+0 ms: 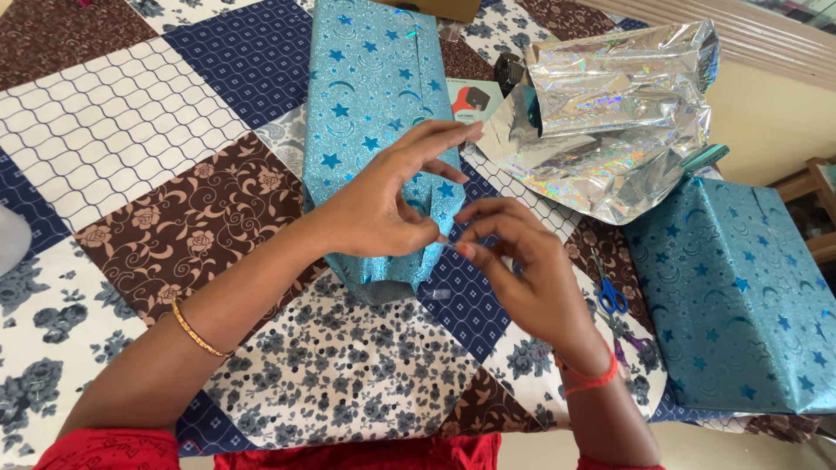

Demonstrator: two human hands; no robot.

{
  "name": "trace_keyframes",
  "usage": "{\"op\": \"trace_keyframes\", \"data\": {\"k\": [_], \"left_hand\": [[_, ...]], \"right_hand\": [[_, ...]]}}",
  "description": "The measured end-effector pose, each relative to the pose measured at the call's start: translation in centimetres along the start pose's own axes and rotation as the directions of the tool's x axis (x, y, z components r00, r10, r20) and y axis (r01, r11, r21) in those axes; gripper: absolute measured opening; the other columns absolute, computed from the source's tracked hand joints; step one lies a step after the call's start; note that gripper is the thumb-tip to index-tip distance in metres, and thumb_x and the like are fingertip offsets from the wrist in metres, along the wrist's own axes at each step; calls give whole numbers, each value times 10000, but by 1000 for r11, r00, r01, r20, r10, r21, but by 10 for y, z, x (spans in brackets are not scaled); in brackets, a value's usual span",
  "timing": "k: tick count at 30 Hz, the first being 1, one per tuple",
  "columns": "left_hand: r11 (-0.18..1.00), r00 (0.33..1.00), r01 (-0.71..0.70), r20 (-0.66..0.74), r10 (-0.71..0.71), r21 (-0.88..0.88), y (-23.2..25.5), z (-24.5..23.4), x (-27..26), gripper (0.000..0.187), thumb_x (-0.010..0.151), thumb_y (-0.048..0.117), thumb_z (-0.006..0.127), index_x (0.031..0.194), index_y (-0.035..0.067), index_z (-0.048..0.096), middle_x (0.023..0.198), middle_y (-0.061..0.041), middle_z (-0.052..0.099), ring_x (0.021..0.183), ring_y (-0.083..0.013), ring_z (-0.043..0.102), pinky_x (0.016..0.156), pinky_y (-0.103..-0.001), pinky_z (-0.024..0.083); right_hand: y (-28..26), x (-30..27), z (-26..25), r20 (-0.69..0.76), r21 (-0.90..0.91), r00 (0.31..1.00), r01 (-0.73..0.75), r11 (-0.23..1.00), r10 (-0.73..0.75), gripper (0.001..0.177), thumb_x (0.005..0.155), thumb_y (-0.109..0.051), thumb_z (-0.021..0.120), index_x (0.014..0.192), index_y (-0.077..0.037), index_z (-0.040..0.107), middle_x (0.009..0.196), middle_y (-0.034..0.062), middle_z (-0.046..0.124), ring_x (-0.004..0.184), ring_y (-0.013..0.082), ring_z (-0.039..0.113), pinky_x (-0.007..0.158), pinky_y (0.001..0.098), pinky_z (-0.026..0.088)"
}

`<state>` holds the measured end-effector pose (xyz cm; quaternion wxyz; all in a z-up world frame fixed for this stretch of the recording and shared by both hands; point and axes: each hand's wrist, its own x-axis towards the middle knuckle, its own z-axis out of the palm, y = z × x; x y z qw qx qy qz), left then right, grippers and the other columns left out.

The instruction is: The person wraps a rectangular box with blue star-patterned wrapping paper. They fold the paper edges, cut and apply clear tape to secure the folds, and smooth the surface to finish the package.

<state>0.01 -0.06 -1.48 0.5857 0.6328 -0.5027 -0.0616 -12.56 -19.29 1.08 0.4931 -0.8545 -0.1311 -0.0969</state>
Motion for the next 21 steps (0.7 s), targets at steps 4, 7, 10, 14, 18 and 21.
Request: {"op": "trace_keyframes", "data": {"k": [4, 7, 10, 14, 18, 21], "left_hand": [[991, 1000, -25, -6, 26, 131, -3, 1, 2, 925, 777, -18, 644, 1617, 195, 322, 1610, -119, 336, 1353, -292, 548, 814, -321, 662], [983, 999, -52, 24, 48, 178, -3, 23, -7, 876, 837, 73, 751, 1614, 168, 359, 1594, -131, 360, 1373, -308, 529, 940, -401, 617], [972, 988, -99, 135, 72, 212, 4, 48, -3, 811, 791, 216, 867, 1502, 144, 484, 1491, -121, 490, 1338, -324, 501, 925, -409, 617], [962, 964, -152, 250, 94, 227, 0, 84, 4, 605, 734, 254, 910, 1283, 168, 669, 1211, -71, 711, 1178, -289, 605, 918, -411, 577], [996, 955, 3, 296, -30, 93, -15, 123, 20, 482, 793, 164, 828, 1254, 141, 689, 1084, -36, 781, 1037, -205, 785, 896, -347, 630], [999, 980, 6, 196, -15, 46, -23, 144, 27, 616, 739, 90, 785, 1317, 89, 572, 1037, -60, 773, 980, -257, 771, 840, -383, 612]], "right_hand": [[-6, -47, -28, -136, 61, 988, -66, 996, 74, 58, 935, 15, 650, 979, 15, 687, 1265, 136, 623, 1076, 149, 650, 804, 243, 559], [4, -93, -77, -380, 410, 925, 165, 897, 3, 93, 1061, -105, 712, 1050, -47, 641, 1227, 143, 602, 925, 142, 603, 790, 271, 522], [33, -108, -106, -363, 670, 926, 339, 660, -108, 316, 983, -224, 789, 1187, -98, 583, 1277, 136, 555, 958, 167, 567, 847, 306, 498], [56, -111, -117, -319, 721, 940, 323, 613, -121, 626, 893, -368, 837, 1358, -116, 504, 1373, 154, 535, 1121, 253, 574, 986, 380, 510], [79, -97, -96, -250, 562, 968, 143, 815, 2, 775, 907, -208, 841, 1524, -50, 399, 1423, 177, 516, 1297, 317, 569, 1085, 403, 500], [86, -98, -90, -206, 528, 974, 28, 849, 96, 895, 852, -24, 795, 1591, -65, 291, 1445, 200, 514, 1342, 351, 596, 1138, 449, 536]]}}
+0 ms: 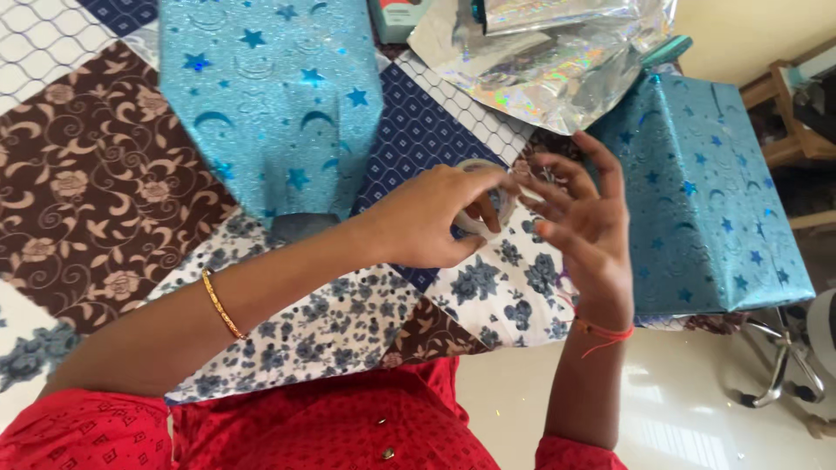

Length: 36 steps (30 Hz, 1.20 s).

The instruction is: The person wraps a rectangular box with blue star-patterned wrapping paper. They fold the paper edges, cut and apply clear tape to secure the folds, and smooth the surface to finish the package.

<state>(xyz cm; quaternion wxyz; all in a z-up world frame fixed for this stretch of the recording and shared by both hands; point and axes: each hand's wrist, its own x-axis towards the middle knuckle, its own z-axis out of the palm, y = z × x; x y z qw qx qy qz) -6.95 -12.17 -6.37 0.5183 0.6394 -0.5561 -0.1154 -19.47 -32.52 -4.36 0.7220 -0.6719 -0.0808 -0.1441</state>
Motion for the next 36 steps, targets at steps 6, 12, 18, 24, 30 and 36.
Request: {"op": "trace_keyframes", "data": {"k": [6, 12, 18, 24, 30, 36], "left_hand": [[1000, 999, 4, -38, -5, -25, -8, 16, 2, 872, 637, 27, 762, 1412, 73, 365, 993, -107, 777, 952, -314, 757, 811, -399, 604], [994, 998, 68, -4, -68, -86, -19, 23, 1, 908, 651, -27, 701, 1456, 56, 291, 992, -139, 771, 958, -329, 760, 793, -385, 628], [992, 997, 52, 55, -46, -111, -29, 24, 6, 937, 670, -54, 643, 1504, 39, 226, 999, -155, 758, 956, -313, 772, 807, -378, 629], [992, 995, 86, 59, -81, -93, -35, 28, 4, 957, 673, -39, 648, 1520, 35, 208, 1023, -157, 772, 961, -307, 769, 807, -366, 624], [951, 958, 284, -13, -288, -121, -38, 39, 7, 982, 667, 133, 790, 1458, 40, 215, 1030, -157, 773, 853, -284, 778, 809, -360, 617], [968, 965, 225, -163, -206, 110, -26, 43, -1, 701, 665, 186, 841, 1270, 59, 510, 1069, -122, 730, 967, -319, 695, 825, -427, 579]], "right_hand": [[18, -13, -7, -201, -145, 973, -142, 979, 112, 712, 908, 120, 660, 1534, 40, 331, 1332, 257, 633, 1115, 372, 738, 931, 377, 577], [40, -24, -18, -258, -57, 963, -95, 994, 77, 689, 824, 190, 724, 1392, 24, 371, 1285, 285, 619, 1035, 332, 751, 932, 367, 625], [55, -19, -18, -343, -45, 932, -141, 989, 117, 655, 798, 201, 752, 1329, 37, 406, 1243, 282, 636, 973, 293, 755, 870, 346, 634], [63, -20, -21, -376, 53, 914, -143, 988, 152, 623, 805, 187, 755, 1313, 46, 423, 1149, 231, 661, 936, 259, 756, 848, 333, 637], [71, -22, -30, -476, -93, 879, -46, 995, -4, 567, 834, 219, 742, 1303, 61, 466, 1071, 137, 605, 933, 191, 703, 890, 317, 617], [85, -12, -51, -561, -90, 828, -56, 994, -4, 561, 845, 210, 730, 1307, 43, 459, 1113, 149, 629, 958, 200, 701, 903, 319, 604]]}}
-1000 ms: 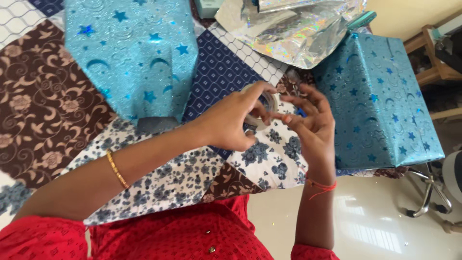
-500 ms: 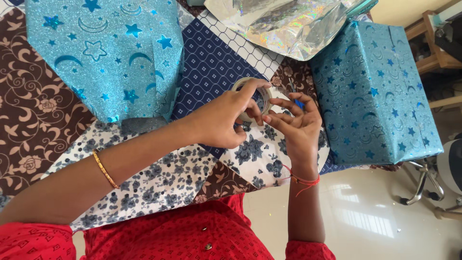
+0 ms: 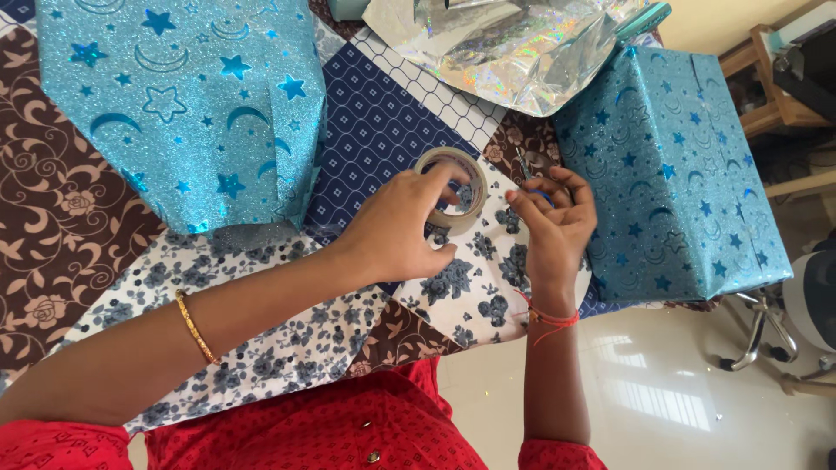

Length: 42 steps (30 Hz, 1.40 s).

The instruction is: The person wraps a rectangular box with blue star-patterned wrapping paper. They fold the paper edges, cut and apply clear tape to secure the folds, and smooth the surface to finish the package.

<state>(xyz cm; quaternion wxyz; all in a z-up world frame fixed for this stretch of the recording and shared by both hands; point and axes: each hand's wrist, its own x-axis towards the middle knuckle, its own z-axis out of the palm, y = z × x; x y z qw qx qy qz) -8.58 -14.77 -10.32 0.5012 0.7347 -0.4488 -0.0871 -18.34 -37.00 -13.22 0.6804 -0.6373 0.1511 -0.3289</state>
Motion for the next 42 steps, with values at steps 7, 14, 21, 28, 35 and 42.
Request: {"op": "trace_keyframes", "data": {"k": [7, 14, 21, 28, 35, 42], "left_hand": [[985, 997, -19, 72, 7, 171, 24, -17, -2, 406, 660, 184, 845, 1017, 120, 661, 1026, -64, 678, 1071, -304, 581, 863, -440, 532], [967, 983, -167, 105, 149, 193, 51, -53, -35, 480, 667, 186, 833, 1097, 62, 660, 1068, -120, 659, 1037, -329, 573, 869, -442, 533], [973, 858, -211, 459, 230, -94, 51, -71, -79, 497, 732, 176, 822, 1172, 11, 660, 1260, -144, 644, 1150, -302, 587, 915, -390, 524], [996, 786, -74, 612, 89, -50, 44, -72, -85, 437, 733, 134, 818, 1129, 23, 670, 1201, -100, 659, 1130, -298, 586, 900, -418, 527], [942, 840, -335, 464, 280, 38, 61, -93, -94, 491, 728, 100, 717, 1200, -19, 652, 1288, -171, 639, 1158, -321, 586, 910, -411, 525], [945, 973, 53, 197, -122, 323, 49, -152, -142, 218, 980, 293, 675, 1136, 154, 738, 1221, -47, 692, 1194, -241, 596, 944, -421, 528]], "right_hand": [[21, 8, -1, 50, 28, 998, -44, 999, 43, 627, 789, 210, 744, 1296, 22, 424, 1148, 168, 599, 1017, 248, 710, 895, 362, 629], [29, 12, 8, 6, -22, 999, 37, 999, -37, 662, 751, 228, 782, 1270, 22, 427, 1162, 171, 585, 1039, 262, 697, 900, 386, 643], [28, 9, 14, -33, -125, 998, 51, 991, -56, 661, 741, 210, 815, 1250, 31, 434, 1189, 163, 570, 1076, 263, 679, 879, 405, 628], [31, 11, 14, -46, -145, 998, 35, 989, -42, 695, 739, 202, 830, 1274, 18, 426, 1202, 163, 566, 1052, 241, 675, 875, 373, 668], [19, 4, 11, -68, -437, 992, 70, 897, -111, 953, 644, -26, 1000, 1359, -52, 370, 1298, 108, 472, 1064, 220, 648, 859, 328, 618], [-14, -11, 17, 146, -670, 893, 406, 622, -426, 1031, 813, -150, 1048, 1520, -76, 301, 1475, 72, 370, 1214, 203, 557, 901, 292, 533]]}}
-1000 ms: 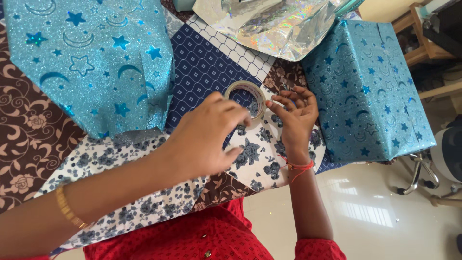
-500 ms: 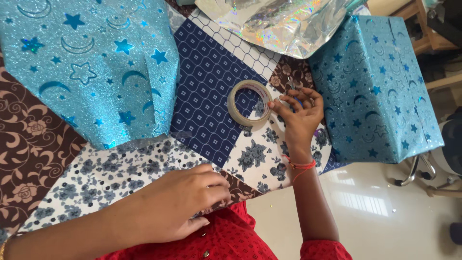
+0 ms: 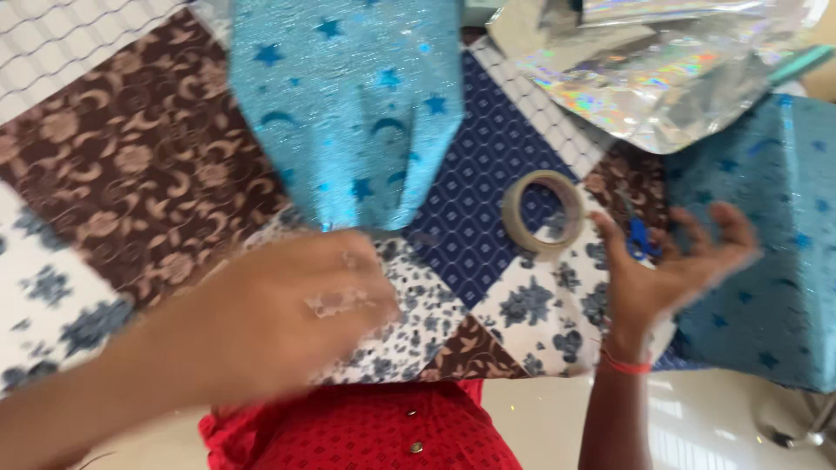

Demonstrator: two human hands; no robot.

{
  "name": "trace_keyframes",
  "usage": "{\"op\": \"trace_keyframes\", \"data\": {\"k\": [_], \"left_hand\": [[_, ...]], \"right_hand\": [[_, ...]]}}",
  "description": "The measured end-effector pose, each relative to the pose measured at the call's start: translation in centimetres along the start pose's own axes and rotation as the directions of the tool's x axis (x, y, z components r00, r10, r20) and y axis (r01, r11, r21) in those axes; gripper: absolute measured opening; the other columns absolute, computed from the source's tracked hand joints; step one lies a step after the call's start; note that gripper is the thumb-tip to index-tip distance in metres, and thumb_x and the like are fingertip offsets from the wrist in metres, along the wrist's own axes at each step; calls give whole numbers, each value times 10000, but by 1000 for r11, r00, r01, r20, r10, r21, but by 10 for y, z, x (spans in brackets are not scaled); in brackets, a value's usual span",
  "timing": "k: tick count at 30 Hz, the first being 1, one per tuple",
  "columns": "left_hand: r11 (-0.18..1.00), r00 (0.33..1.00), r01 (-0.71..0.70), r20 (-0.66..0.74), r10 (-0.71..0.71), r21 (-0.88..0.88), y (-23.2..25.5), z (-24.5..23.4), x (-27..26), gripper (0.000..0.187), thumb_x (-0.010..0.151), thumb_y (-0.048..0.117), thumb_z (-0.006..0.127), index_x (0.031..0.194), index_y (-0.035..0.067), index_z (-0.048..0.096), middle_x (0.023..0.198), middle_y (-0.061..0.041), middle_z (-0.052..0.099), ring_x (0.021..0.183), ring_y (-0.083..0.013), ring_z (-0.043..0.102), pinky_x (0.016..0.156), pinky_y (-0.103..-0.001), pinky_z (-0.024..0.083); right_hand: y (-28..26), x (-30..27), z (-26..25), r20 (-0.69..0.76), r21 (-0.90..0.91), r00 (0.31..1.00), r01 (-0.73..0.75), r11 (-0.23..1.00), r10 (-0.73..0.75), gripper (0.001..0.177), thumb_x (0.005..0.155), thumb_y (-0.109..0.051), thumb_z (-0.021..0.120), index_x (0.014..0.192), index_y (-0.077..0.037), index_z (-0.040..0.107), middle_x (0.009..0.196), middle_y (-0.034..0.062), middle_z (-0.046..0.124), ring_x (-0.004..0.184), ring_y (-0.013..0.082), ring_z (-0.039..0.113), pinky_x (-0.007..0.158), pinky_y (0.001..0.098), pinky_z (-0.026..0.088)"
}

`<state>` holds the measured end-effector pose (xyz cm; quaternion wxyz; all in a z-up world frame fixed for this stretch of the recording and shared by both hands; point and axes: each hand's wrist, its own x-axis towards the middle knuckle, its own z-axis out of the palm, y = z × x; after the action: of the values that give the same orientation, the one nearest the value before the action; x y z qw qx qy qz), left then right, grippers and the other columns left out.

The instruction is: The person wraps a rectangular box with blue star-patterned wrapping paper. They fold the paper edges, cut and apply clear tape to secure the folds, and smooth the surface to finish the package.

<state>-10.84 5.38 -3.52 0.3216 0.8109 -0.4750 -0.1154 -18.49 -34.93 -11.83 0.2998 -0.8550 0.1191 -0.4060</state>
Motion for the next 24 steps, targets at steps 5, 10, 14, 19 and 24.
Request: {"op": "trace_keyframes", "data": {"k": [5, 10, 14, 19, 24], "left_hand": [[758, 788, -159, -381, 483, 632, -87, -46, -12, 133, 894, 279, 805, 994, 193, 785, 1175, -29, 678, 1250, -254, 525, 971, -402, 461], [949, 795, -80, -555, 246, 306, -126, -55, -6, 204, 838, 319, 874, 988, 195, 815, 1399, -89, 466, 1372, -327, 341, 1118, -497, 299], [961, 778, -111, -579, 243, 254, -134, -55, 10, 261, 793, 351, 930, 984, 198, 839, 1578, -138, 295, 1469, -385, 193, 1235, -573, 169], [950, 748, -166, -593, 297, 266, -146, -38, 15, 282, 815, 434, 971, 988, 242, 857, 1681, -80, 224, 1515, -358, 137, 1291, -533, 144], [943, 689, -119, -658, 304, 311, -155, -30, 20, 286, 770, 443, 988, 931, 251, 851, 1680, -32, 366, 1491, -297, 207, 1284, -511, 196]], "right_hand": [[-69, 7, 9, 15, 161, 908, 411, 897, -419, 896, 982, -22, 907, 1517, -103, 193, 1519, 55, 323, 1304, 205, 533, 1052, 306, 545], [-105, 31, 84, -90, 420, 664, 701, 576, -743, 757, 920, 135, 800, 1427, -75, 279, 1423, 148, 390, 1293, 287, 484, 1004, 354, 565], [-108, 32, 98, 86, 433, 542, 736, 521, -836, 586, 947, 215, 598, 1365, -99, 331, 1310, 118, 732, 1359, 277, 579, 1261, 437, 294], [-88, 45, 108, 178, 291, 60, 950, 111, -982, 484, 902, 198, 581, 1244, -46, 340, 1212, 325, 704, 1254, 366, 668, 1237, 516, 296], [-80, 61, 123, 135, 257, -147, 960, -109, -980, 467, 985, 100, 634, 1259, -62, 292, 1268, 333, 669, 1251, 353, 682, 1234, 505, 349]]}}
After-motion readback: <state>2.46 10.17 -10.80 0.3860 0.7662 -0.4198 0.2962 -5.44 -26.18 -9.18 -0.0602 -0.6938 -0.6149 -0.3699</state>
